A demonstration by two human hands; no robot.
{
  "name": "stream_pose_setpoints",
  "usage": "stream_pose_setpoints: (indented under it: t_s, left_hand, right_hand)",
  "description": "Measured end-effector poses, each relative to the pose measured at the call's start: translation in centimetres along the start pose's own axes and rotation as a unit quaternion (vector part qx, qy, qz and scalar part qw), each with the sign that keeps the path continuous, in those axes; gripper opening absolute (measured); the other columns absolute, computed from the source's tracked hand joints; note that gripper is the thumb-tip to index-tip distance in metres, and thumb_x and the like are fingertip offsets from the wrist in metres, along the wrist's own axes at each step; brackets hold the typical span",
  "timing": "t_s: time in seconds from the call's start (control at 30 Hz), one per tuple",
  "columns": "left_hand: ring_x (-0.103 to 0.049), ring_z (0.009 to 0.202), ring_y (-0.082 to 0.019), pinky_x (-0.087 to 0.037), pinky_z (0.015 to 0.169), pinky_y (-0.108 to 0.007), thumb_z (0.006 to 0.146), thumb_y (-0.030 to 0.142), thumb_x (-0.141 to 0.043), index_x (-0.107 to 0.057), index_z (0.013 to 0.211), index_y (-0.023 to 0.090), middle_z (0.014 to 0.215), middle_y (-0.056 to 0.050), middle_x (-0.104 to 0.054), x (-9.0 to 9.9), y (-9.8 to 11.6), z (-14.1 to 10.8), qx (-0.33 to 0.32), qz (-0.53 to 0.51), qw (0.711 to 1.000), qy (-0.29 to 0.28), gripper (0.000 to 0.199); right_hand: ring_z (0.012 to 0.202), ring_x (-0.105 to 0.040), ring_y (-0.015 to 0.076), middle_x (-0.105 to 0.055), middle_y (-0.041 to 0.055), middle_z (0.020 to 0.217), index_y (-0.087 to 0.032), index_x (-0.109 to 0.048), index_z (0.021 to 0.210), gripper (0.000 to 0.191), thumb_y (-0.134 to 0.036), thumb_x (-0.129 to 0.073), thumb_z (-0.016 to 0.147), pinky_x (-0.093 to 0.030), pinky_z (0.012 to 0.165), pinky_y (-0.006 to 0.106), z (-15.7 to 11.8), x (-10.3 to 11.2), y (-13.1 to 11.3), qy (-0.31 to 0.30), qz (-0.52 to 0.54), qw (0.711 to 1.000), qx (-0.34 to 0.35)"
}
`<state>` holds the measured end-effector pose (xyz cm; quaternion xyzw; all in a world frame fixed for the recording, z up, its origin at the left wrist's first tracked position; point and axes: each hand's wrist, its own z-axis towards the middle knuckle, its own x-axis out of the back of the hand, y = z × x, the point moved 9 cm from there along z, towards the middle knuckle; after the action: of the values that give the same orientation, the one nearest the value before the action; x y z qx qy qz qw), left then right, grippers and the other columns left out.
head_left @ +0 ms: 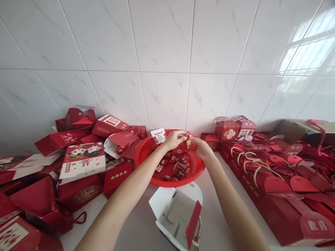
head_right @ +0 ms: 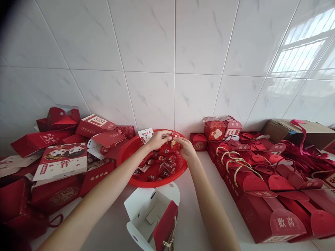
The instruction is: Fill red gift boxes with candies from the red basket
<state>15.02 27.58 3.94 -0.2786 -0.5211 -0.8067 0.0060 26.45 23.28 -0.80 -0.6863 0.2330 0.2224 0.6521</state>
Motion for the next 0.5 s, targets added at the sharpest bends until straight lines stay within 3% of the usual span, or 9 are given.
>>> stream_pose_setpoints:
  t_s: [0.13,0.27,0.43,0.5]
  left_hand:
    - [-0.07,0.09,-0.019,-0.054,0.092,-0.034,0.087,0.019,-0.066,-0.068,0.121,0.011,0.099,-0.009,-0.077,-0.1,0.2,-0.3,-0.001,0.004,1.0,0.014,0.036]
    - [-0.067,0.073,-0.014,-0.056,0.081,-0.031,0.087,0.021,-0.065,-0.066,0.122,0.01,0.094,-0.008,-0.076,-0.2,0.0,-0.4,0.02,-0.007,1.0,0.001,0.036]
    - [-0.069,0.088,-0.015,-0.056,0.079,-0.026,0.097,0.03,-0.049,-0.067,0.12,0.013,0.11,-0.009,-0.074,-0.5,-0.7,-0.1,0.057,0.007,0.998,-0.022,0.034]
    - [-0.069,0.088,-0.016,-0.055,0.078,-0.026,0.1,0.031,-0.041,-0.069,0.114,0.014,0.105,-0.008,-0.075,-0.4,-1.6,0.0,0.08,0.037,0.996,-0.029,0.037]
  right_hand:
    - [0.056,-0.066,0.0145,-0.072,0.0034,0.063,-0.015,-0.065,0.065,0.026,0.001,-0.082,0.054,-0.053,0.055,0.023,-0.1,-0.1,0.3,-0.018,-0.014,1.0,-0.007]
    - [0.062,-0.069,0.0158,-0.074,0.0035,0.068,-0.016,-0.067,0.07,0.026,0.001,-0.08,0.055,-0.055,0.059,0.025,0.0,-0.3,0.5,-0.026,-0.016,0.999,-0.012]
    - [0.058,-0.065,0.0142,-0.07,0.0,0.065,-0.017,-0.064,0.069,0.021,-0.004,-0.078,0.062,-0.054,0.052,0.025,0.1,0.1,0.5,-0.015,-0.008,1.0,-0.018]
    - [0.062,-0.066,0.0146,-0.072,0.0012,0.069,-0.017,-0.064,0.07,0.02,-0.004,-0.078,0.064,-0.055,0.053,0.024,0.1,0.3,0.3,-0.006,0.001,1.0,-0.013]
